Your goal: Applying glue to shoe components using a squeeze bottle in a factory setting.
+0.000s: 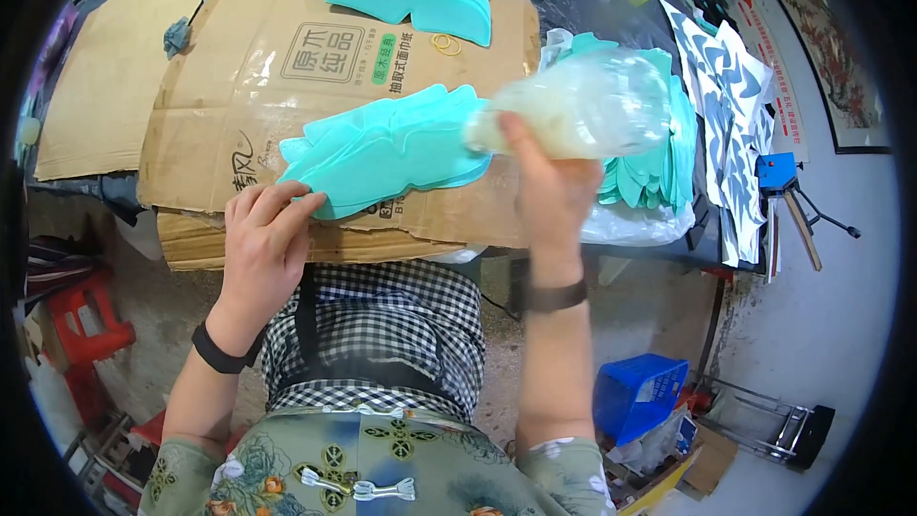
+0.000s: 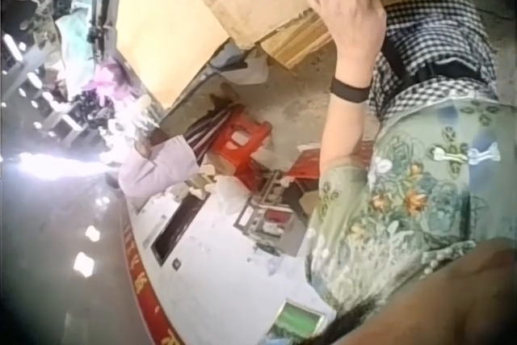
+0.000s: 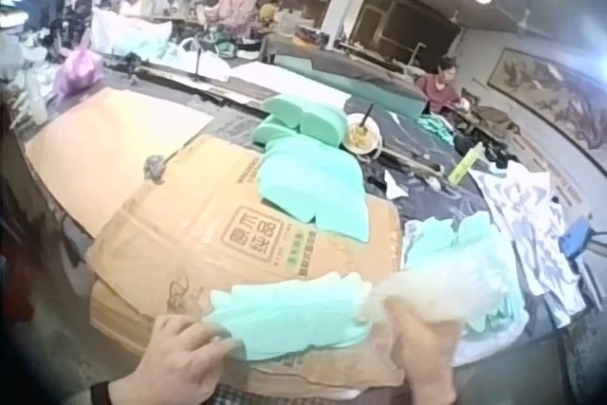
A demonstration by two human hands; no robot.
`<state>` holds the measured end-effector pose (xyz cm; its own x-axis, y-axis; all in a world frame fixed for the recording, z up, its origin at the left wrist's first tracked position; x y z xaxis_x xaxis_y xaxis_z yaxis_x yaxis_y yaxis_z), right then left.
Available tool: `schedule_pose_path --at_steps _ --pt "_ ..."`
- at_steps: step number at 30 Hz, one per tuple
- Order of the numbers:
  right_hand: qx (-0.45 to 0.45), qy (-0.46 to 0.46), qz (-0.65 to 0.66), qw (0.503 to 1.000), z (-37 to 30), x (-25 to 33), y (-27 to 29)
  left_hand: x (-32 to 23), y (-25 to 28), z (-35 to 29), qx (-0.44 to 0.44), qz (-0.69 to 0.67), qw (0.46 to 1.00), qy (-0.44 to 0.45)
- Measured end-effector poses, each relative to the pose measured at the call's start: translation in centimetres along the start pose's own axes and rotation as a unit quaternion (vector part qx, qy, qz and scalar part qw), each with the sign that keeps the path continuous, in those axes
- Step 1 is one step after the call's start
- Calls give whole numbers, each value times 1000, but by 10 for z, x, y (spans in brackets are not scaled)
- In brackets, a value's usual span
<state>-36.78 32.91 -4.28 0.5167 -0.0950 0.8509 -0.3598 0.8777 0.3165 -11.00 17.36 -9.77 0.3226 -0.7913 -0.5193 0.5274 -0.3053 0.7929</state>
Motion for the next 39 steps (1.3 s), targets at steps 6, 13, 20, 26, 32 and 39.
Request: schedule_pose_path --at_steps 6,13,20,26,32,39 --pt "-28 -16 -1 999 -20 3 11 13 5 3 14 -35 999 -3" --pt "199 -225 463 834 -81 44 -76 38 35 5 -82 -139 976 144" --pt "174 221 -9 960 -22 57 -114 49 58 -18 -121 -54 978 160" --pt "201 284 -24 937 -27 75 -105 54 65 -12 -117 -125 964 204" --pt "197 121 38 972 -22 38 -67 60 106 36 -111 -54 986 113" --pt "11 34 -137 990 25 3 19 89 175 77 -92 37 987 127"
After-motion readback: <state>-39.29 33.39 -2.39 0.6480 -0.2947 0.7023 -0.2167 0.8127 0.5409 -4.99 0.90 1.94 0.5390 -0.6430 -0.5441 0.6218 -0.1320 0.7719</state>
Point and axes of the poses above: each hand's wrist, its own z-axis towards the middle knuckle, its own y-axis out of the back of the hand, x = y × z, the point moved 1 cm from there along z, towards the middle knuckle, and after that the axes turned 5 degrees about y, right-handed, at the moved point
